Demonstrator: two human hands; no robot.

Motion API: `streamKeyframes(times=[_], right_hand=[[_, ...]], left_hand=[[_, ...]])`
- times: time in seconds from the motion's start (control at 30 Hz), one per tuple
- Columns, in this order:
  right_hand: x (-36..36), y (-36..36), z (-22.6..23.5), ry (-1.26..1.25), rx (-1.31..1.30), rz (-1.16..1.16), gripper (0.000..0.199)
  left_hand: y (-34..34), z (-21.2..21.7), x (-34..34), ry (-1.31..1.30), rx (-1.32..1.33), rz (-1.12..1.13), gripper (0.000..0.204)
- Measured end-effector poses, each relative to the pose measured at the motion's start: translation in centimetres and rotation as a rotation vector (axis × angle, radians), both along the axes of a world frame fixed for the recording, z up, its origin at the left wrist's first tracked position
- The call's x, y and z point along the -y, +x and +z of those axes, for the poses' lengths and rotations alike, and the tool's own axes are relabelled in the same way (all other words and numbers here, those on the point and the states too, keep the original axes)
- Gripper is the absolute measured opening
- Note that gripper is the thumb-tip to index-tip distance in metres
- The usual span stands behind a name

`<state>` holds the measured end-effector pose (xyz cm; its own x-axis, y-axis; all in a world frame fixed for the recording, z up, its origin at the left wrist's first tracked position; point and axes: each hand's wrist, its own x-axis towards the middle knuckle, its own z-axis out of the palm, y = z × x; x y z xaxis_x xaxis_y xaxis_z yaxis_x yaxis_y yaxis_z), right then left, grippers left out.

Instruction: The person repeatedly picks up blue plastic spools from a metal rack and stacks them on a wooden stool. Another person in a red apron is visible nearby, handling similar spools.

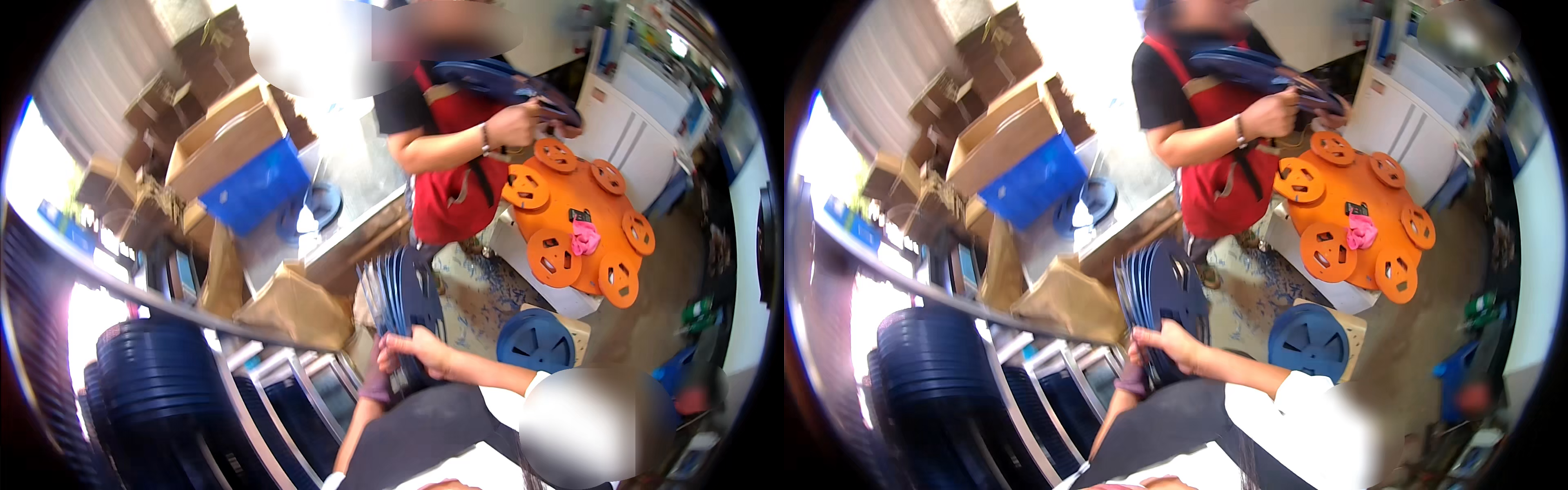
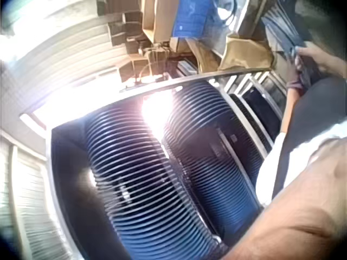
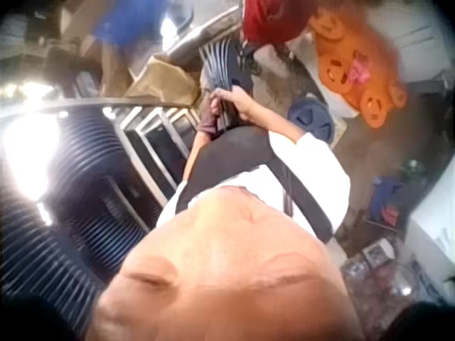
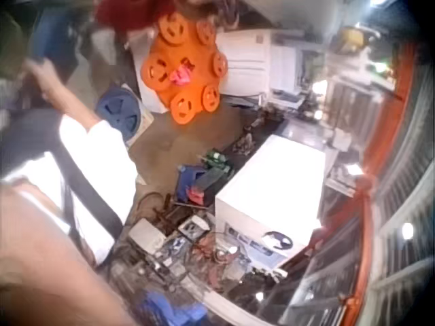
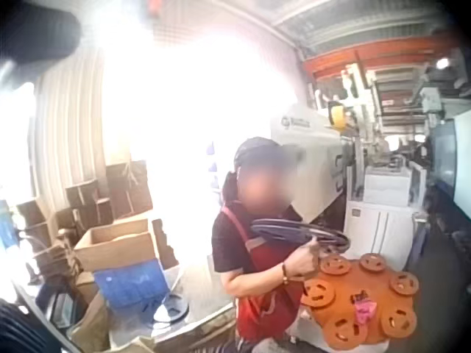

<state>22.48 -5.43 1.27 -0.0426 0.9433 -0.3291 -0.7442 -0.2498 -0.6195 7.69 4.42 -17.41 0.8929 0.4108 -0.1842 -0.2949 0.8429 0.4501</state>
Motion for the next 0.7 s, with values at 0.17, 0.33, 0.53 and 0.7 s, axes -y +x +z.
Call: streamKeyframes(times=[0.17, 0.33, 0.53, 0.7], right_hand=[[1.2, 1.9, -1.1, -0.071, 0.098, -0.138, 0.031], [3.3, 2.9, -1.3, -0.183, 0.133, -0.480, 0.029], [4.9, 5.4, -4.8, -0.204, -0.014, -0.804, 0.034], [7.2, 7.0, -4.7, -0.136, -0.130, -0.923, 0.040]], left_hand=[[2.6, 10.2, 2.9, 0.078, -0.299, 0.143, 0.038], [-0.4, 11.7, 2.2, 0.086, -0.310, 0.143, 0.064], [-0.9, 14.2, 2.8, 0.062, -0.037, 0.157, 0.069], [-1.1, 14.0, 2.4, -0.101, 0.026, 0.214, 0.066]])
